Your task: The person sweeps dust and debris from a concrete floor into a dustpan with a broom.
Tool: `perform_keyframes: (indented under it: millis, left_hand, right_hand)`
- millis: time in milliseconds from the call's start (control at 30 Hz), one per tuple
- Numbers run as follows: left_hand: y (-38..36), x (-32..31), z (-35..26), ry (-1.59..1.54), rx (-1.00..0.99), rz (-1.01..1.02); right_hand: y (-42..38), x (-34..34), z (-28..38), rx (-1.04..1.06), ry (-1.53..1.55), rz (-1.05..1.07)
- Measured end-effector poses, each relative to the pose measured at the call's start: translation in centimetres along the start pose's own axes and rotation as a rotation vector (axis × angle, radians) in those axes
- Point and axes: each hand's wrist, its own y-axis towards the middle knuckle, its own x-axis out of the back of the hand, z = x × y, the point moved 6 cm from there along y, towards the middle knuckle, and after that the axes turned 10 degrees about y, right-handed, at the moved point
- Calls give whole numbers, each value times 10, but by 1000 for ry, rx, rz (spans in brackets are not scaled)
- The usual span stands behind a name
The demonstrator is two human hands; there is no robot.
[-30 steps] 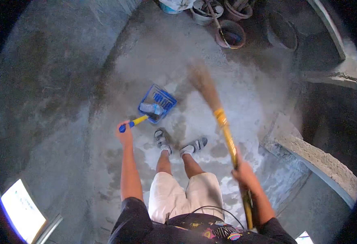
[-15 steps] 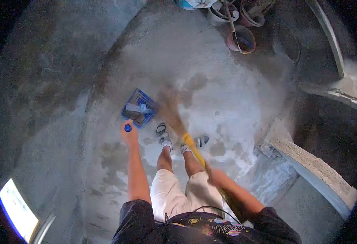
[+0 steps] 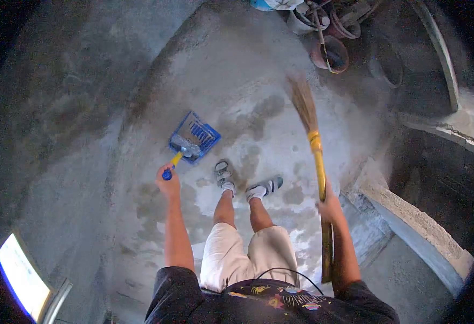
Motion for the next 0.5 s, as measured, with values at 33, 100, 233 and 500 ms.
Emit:
perform_keyframes:
  millis: [33, 100, 233, 500]
  left_hand:
    - [2, 0, 2, 1, 2, -2]
    - [5, -12, -4, -11, -17, 7]
    - [14, -21, -28, 95, 10, -11]
    - [28, -8, 13, -39, 116, 23]
  right_hand:
    - [22, -10, -6, -72, 33, 3]
    - [32, -37, -10, -142, 65, 7]
    - [-25, -147, 5, -10, -100, 348]
    - [-128, -103, 50, -44, -21, 468]
